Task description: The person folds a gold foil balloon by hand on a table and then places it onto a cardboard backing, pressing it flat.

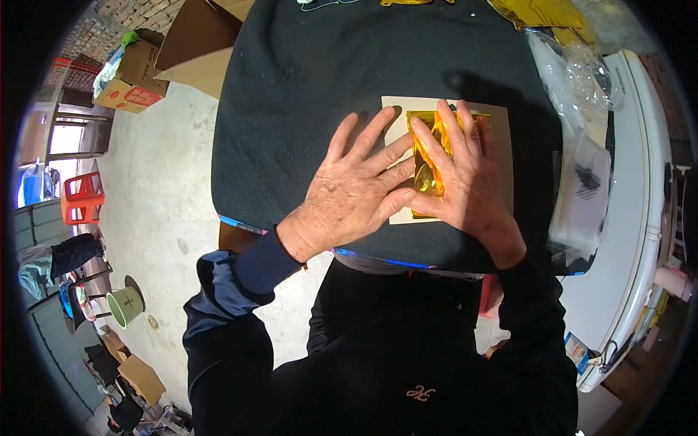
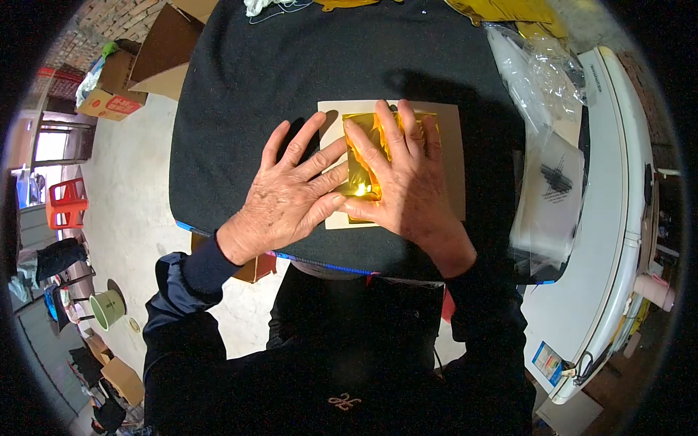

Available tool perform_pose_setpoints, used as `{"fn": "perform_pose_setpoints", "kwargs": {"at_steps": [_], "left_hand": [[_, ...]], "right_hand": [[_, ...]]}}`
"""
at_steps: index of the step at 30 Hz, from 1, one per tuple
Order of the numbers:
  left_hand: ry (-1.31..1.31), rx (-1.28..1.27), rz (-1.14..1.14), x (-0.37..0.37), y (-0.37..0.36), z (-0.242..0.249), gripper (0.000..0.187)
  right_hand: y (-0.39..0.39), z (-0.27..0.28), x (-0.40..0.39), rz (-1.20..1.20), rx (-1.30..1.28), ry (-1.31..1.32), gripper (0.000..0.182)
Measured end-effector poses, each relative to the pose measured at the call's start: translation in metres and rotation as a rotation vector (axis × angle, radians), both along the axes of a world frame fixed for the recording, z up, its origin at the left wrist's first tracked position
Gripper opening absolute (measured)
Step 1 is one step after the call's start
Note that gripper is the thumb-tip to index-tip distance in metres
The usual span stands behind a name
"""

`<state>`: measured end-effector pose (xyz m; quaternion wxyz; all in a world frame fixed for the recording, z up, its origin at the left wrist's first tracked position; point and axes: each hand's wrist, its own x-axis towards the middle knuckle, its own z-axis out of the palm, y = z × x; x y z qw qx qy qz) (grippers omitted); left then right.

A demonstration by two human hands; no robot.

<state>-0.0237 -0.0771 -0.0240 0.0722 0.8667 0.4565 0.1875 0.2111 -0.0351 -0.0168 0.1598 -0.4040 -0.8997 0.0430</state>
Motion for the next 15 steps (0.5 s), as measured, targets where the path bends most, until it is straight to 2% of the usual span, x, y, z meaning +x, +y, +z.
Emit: {"fn": "perform_pose_setpoints", "kwargs": {"at_steps": [8,11,15], "left_hand": [[-0.024,0.045,0.120,0.014,-0.013,0.004,0.057],[0.118,-0.030,0.125,0.016,-0.014,0.005,0.065],[0.071,0.029,0.069,0.015,-0.015,-0.001,0.067]], "right_hand": [[0.000,0.003,0.000,-0.004,-0.003,-0.023,0.104],[0.000,0.000,0.001,-0.002,0.010,-0.026,0.103],[0.000,-0.004,0.001,0.001,0.040,-0.020,0.101]]}}
